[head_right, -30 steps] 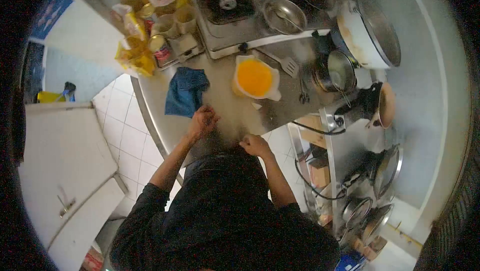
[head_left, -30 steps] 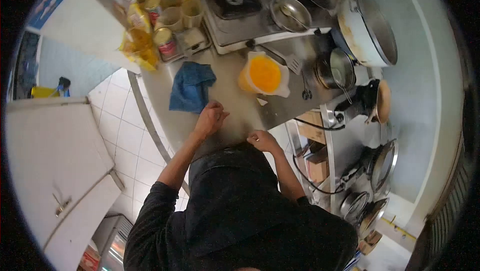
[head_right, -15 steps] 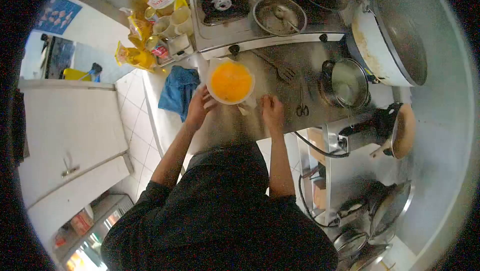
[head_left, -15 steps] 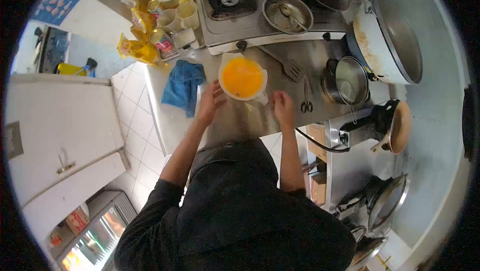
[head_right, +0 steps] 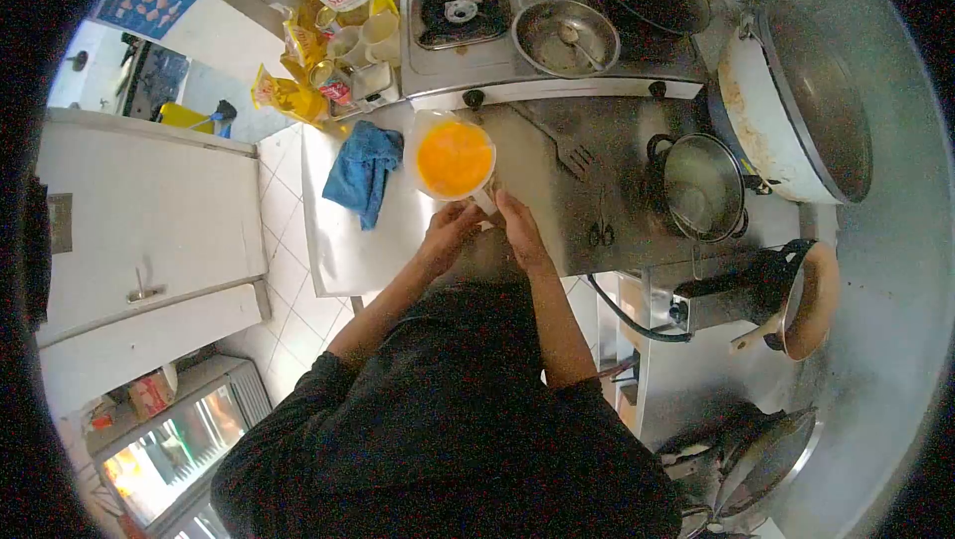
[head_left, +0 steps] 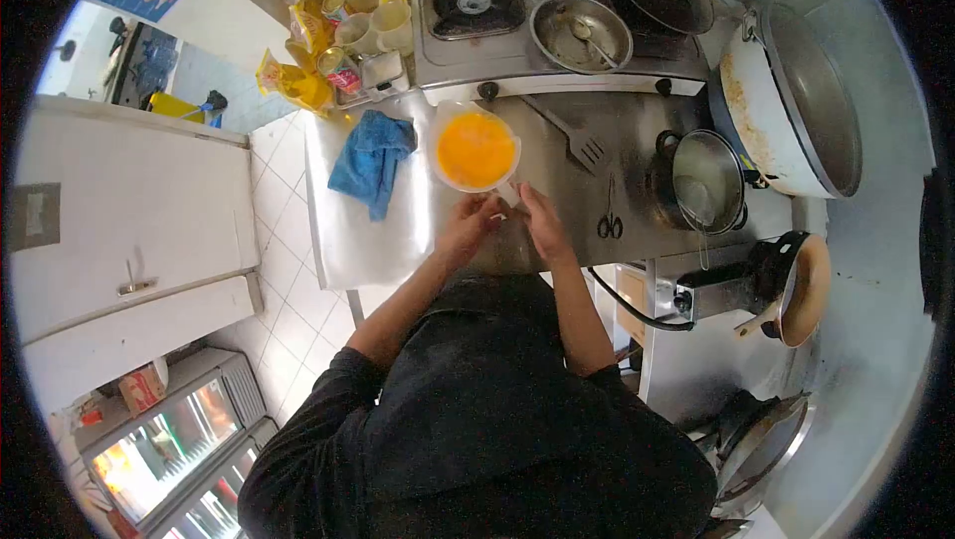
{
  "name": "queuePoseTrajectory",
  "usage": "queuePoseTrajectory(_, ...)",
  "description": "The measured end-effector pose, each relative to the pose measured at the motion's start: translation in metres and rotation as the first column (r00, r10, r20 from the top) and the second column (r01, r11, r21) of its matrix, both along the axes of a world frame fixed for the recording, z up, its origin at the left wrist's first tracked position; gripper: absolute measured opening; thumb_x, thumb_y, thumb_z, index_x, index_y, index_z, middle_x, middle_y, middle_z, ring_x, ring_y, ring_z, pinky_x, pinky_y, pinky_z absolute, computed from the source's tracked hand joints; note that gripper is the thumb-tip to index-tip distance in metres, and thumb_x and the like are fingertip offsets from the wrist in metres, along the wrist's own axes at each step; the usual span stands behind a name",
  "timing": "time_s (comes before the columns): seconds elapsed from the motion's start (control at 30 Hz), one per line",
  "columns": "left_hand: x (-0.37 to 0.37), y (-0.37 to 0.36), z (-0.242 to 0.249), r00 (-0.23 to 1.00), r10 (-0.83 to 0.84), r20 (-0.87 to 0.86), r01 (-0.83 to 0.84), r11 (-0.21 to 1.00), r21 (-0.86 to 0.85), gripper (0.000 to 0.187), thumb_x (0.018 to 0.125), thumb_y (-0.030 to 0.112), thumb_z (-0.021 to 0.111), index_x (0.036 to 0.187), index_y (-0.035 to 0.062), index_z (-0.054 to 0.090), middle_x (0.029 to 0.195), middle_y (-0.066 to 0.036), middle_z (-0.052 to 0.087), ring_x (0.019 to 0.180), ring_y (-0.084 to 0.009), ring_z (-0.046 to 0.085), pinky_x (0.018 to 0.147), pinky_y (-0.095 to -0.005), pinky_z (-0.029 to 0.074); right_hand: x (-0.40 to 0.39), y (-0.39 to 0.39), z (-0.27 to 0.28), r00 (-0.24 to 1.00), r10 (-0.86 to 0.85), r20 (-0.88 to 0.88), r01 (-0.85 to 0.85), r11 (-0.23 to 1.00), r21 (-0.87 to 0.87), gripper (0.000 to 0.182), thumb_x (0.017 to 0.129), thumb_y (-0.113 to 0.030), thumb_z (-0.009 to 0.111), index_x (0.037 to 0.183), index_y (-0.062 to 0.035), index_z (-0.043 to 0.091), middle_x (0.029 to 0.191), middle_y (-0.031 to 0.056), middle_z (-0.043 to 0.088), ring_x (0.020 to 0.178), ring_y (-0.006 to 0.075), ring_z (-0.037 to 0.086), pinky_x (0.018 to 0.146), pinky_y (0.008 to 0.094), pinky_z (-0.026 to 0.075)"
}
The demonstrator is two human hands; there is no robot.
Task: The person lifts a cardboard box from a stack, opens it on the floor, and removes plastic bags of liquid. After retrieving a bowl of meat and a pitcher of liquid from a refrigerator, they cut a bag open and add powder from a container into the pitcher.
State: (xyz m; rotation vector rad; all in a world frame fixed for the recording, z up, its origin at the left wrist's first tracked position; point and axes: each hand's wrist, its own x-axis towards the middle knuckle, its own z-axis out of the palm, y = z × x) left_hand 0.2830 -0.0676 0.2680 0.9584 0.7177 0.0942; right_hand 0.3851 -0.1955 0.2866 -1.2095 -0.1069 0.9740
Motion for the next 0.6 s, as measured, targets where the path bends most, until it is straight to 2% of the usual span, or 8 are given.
queuePoseTrajectory(0.07,0.005,-0.007,0.0,0.999,0.009,0.048,-0.013,0.996,0.086,0.026,0.102,0.028,0.052,0.101,0.0048,0.064,0.086,-0.002,0.062,0.077,-0.0111,0.057,0.069,-0.0253,0.047,0.001,-0.001,-0.001,0.999,0.023,0.037,-0.024,1.0,0.018,0.047,0.103,-0.044,0.045,0.123,-0.0037,0.061,0.123,0.0067,0.058,0.114,0.0169,0.052,0.095,0.0362,0.045)
queuePoseTrajectory(0.17,0.002,-0.007,0.017,0.996,0.026,-0.08,-0.005,0.969,0.246,0.03,0.102,0.03,0.051,0.091,0.004,0.06,0.077,0.001,0.053,0.069,-0.0092,0.046,0.06,-0.0256,0.037,0.005,-0.006,-0.013,0.997,0.02,0.077,-0.02,1.0,-0.003,0.043,0.103,-0.041,0.046,0.118,-0.0043,0.063,0.118,0.0057,0.059,0.112,0.0161,0.053,0.093,0.036,0.046)
queuePoseTrajectory(0.27,-0.009,-0.003,0.02,0.999,0.04,-0.028,-0.035,0.982,0.187,0.032,0.103,0.031,0.048,0.086,0.0054,0.058,0.074,0.002,0.05,0.067,-0.0084,0.045,0.059,-0.0249,0.037,0.005,-0.008,-0.002,0.99,0.021,0.138,-0.023,1.0,0.012,0.04,0.103,-0.038,0.047,0.117,-0.0038,0.063,0.111,0.0038,0.06,0.104,0.0144,0.055,0.091,0.0333,0.046)
queuePoseTrajectory(0.37,-0.013,0.001,-0.002,0.998,-0.06,0.006,0.059,0.993,0.106,0.033,0.102,0.03,0.047,0.078,0.0083,0.054,0.068,0.002,0.046,0.064,-0.0098,0.043,0.058,-0.0261,0.036,0.002,-0.005,0.009,0.99,0.038,0.139,-0.032,0.998,-0.046,0.041,0.103,-0.038,0.048,0.114,-0.0011,0.064,0.107,0.0022,0.063,0.101,0.013,0.054,0.094,0.0284,0.041)
queuePoseTrajectory(0.4,-0.013,-0.001,0.003,1.0,-0.001,-0.019,0.0,0.998,-0.062,0.032,0.101,0.029,0.047,0.075,0.0099,0.051,0.066,0.002,0.044,0.063,-0.01,0.042,0.058,-0.0263,0.034,0.003,-0.005,0.005,0.983,0.038,0.177,-0.027,0.998,-0.064,0.041,0.103,-0.037,0.049,0.113,-0.0009,0.064,0.106,0.0021,0.063,0.1,0.0126,0.054,0.093,0.0283,0.041)
queuePoseTrajectory(0.47,-0.015,-0.01,0.029,0.991,0.098,-0.096,-0.128,0.914,-0.385,0.032,0.097,0.027,0.047,0.069,0.0131,0.046,0.061,0.003,0.042,0.061,-0.0103,0.04,0.057,-0.0269,0.031,0.003,-0.007,-0.005,0.967,0.039,0.253,-0.013,0.995,-0.102,0.039,0.102,-0.036,0.05,0.11,-0.0005,0.064,0.105,0.002,0.063,0.099,0.0118,0.054,0.093,0.0281,0.042)
queuePoseTrajectory(0.57,-0.04,-0.008,0.08,0.976,-0.166,0.142,0.214,0.851,-0.48,0.033,0.095,0.032,0.047,0.068,0.0142,0.041,0.062,0.003,0.038,0.062,-0.0119,0.038,0.06,-0.0275,0.031,0.004,-0.013,0.011,0.984,0.055,0.169,-0.044,0.997,-0.068,0.034,0.1,-0.03,0.052,0.113,-0.0001,0.061,0.107,0.0042,0.062,0.103,0.014,0.055,0.096,0.0296,0.041)
queuePoseTrajectory(0.6,-0.049,0.001,0.086,0.973,-0.135,0.188,0.214,0.835,-0.507,0.032,0.096,0.032,0.048,0.07,0.0132,0.044,0.062,0.002,0.04,0.062,-0.0114,0.039,0.059,-0.027,0.031,0.003,-0.015,0.009,0.97,0.055,0.238,-0.041,0.997,-0.062,0.034,0.097,-0.028,0.054,0.116,0.0002,0.059,0.112,0.0069,0.061,0.108,0.0173,0.054,0.098,0.0318,0.04)
